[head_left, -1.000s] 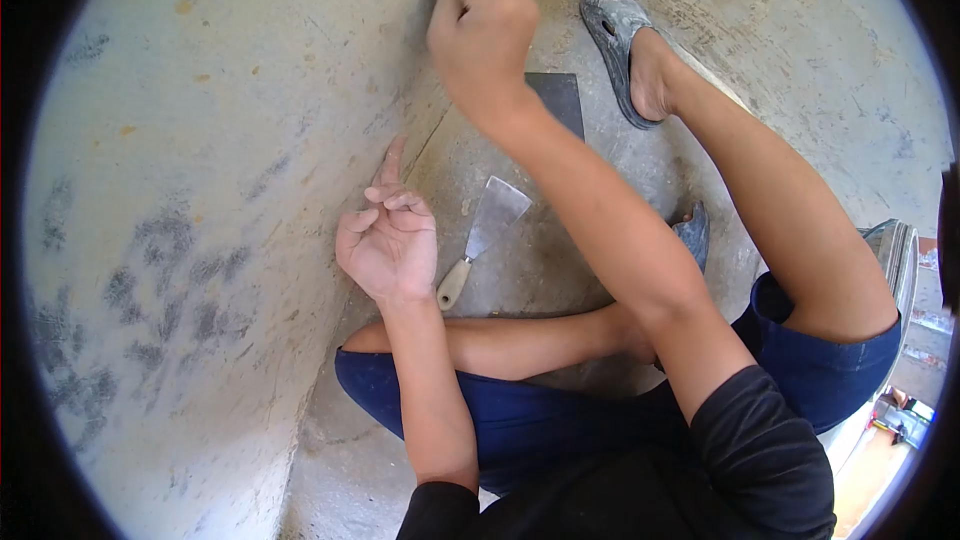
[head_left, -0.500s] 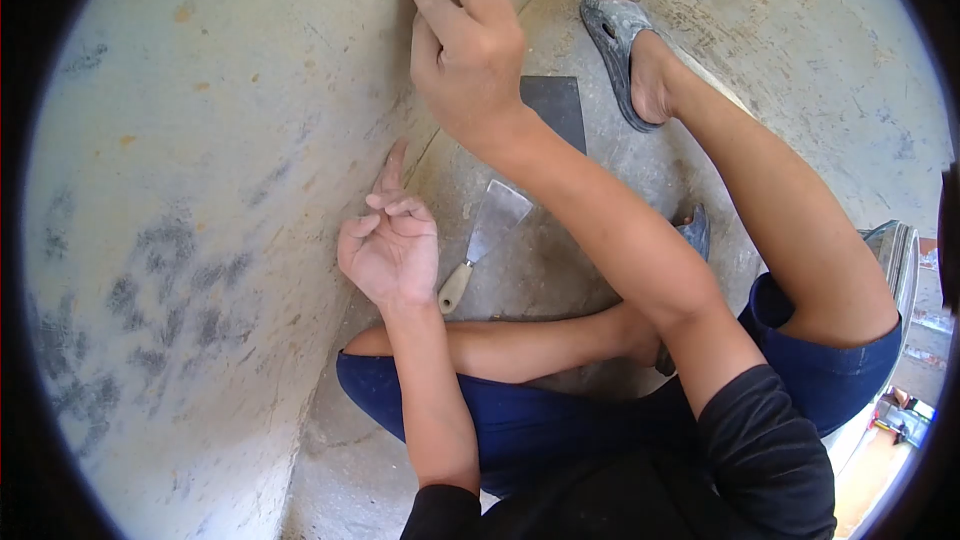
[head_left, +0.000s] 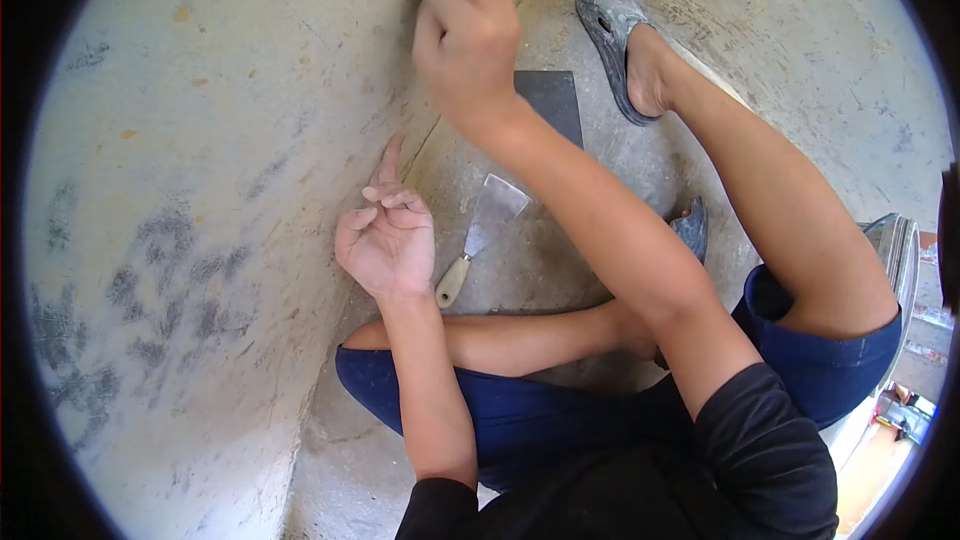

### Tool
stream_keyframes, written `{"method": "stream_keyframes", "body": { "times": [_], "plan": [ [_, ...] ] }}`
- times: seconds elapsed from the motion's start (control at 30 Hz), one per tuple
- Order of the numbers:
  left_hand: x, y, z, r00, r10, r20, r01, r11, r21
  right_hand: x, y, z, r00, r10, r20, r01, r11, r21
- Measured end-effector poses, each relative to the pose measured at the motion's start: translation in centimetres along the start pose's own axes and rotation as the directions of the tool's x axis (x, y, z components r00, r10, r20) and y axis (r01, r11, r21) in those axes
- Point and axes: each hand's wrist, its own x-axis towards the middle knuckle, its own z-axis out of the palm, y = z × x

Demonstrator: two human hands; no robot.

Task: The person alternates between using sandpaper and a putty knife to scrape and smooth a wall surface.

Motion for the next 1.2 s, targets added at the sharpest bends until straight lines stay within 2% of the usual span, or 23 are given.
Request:
{"method": "stream_keyframes", "body": {
  "times": [0.03, 0.13, 0.27, 0.37, 0.47, 0.53, 0.57, 0.63, 0.67, 0.73, 0.77, 0.83, 0.87, 0.93, 0.97, 1.03, 1.07, 1.13, 1.2],
  "plan": [
    [0.1, 0.0, 0.0, 1.0, -0.017, 0.022, 0.017, 1.0, -0.007, -0.2, 0.9, 0.2, 1.0, 0.026, 0.002, -0.025, 0.995, -0.094],
    [0.0, 0.0, -0.5, 1.0, -0.009, 0.023, 0.01, 0.999, -0.046, -0.3, -0.6, 0.3, 1.0, 0.008, -0.003, -0.008, 1.0, -0.011],
    [-0.1, -0.1, 0.0, 0.999, -0.021, 0.025, 0.023, 0.999, -0.044, 0.0, -0.4, 0.1, 0.998, -0.053, 0.012, 0.054, 0.998, -0.019],
    [0.1, -0.3, 0.4, 1.0, -0.006, 0.009, 0.007, 1.0, -0.013, 0.6, -0.9, 0.3, 0.997, 0.035, -0.075, -0.036, 0.999, -0.005],
    [-0.2, -0.1, 0.0, 1.0, -0.018, 0.006, 0.018, 0.999, -0.028, 0.4, -0.4, -0.4, 0.999, -0.046, 0.006, 0.046, 0.999, 0.024],
    [0.0, 0.0, 0.0, 0.999, -0.026, 0.031, 0.027, 1.0, -0.011, 0.9, 0.6, 0.4, 0.995, 0.081, -0.055, -0.085, 0.995, -0.059],
    [0.3, 0.1, 0.2, 0.999, -0.027, 0.039, 0.028, 1.0, -0.007, 1.2, 0.2, 0.4, 0.995, 0.077, -0.063, -0.08, 0.995, -0.055],
    [0.0, -0.1, 0.0, 1.0, -0.016, 0.021, 0.017, 0.999, -0.03, 0.7, -0.8, -0.4, 0.999, -0.05, 0.001, 0.05, 0.995, 0.09],
    [0.0, -0.1, 0.1, 1.0, -0.015, 0.019, 0.016, 0.999, -0.028, 1.0, 0.0, 0.0, 0.999, -0.047, 0.001, 0.047, 0.995, 0.091],
    [-0.2, -0.3, 0.5, 1.0, 0.012, 0.003, -0.012, 1.0, 0.005, 1.7, 2.4, 1.2, 0.982, 0.121, -0.143, -0.137, 0.985, -0.106],
    [-0.3, -0.4, 0.5, 1.0, 0.01, 0.005, -0.01, 1.0, 0.007, 1.6, 1.6, 0.9, 0.982, 0.12, -0.146, -0.136, 0.985, -0.106],
    [-0.2, -0.6, 0.7, 1.0, 0.016, -0.009, -0.016, 1.0, -0.006, 1.6, -0.5, 0.1, 0.999, 0.008, -0.042, -0.006, 0.999, 0.05],
    [-0.1, -0.6, 0.8, 1.0, 0.015, -0.011, -0.015, 1.0, -0.005, 1.6, 0.5, 0.4, 0.999, 0.01, -0.042, -0.008, 0.999, 0.048],
    [-0.1, -0.6, 1.1, 0.999, 0.025, -0.032, -0.024, 0.999, 0.021, 1.4, 3.3, 1.0, 0.984, 0.125, -0.126, -0.135, 0.988, -0.07],
    [-0.2, -0.6, 0.9, 0.999, 0.026, -0.027, -0.025, 1.0, 0.017, 1.4, 2.5, 0.7, 0.985, 0.119, -0.125, -0.129, 0.989, -0.068],
    [-0.1, -0.4, 0.4, 0.996, 0.074, -0.042, -0.071, 0.995, 0.075, 1.4, 0.1, 0.2, 0.998, 0.016, -0.066, -0.013, 0.999, 0.047],
    [-0.1, -0.4, 0.5, 0.996, 0.075, -0.05, -0.071, 0.995, 0.075, 1.2, 0.7, 0.3, 0.998, 0.022, -0.061, -0.02, 0.999, 0.044],
    [-0.1, -0.4, 0.8, 1.0, 0.014, -0.026, -0.014, 1.0, 0.004, 0.7, 2.3, 0.9, 0.989, 0.102, -0.103, -0.111, 0.99, -0.087],
    [-0.3, -0.5, 0.6, 1.0, 0.022, -0.021, -0.022, 1.0, 0.013, 0.4, 1.4, 0.5, 0.991, 0.1, -0.086, -0.105, 0.993, -0.06]
  ]
}}
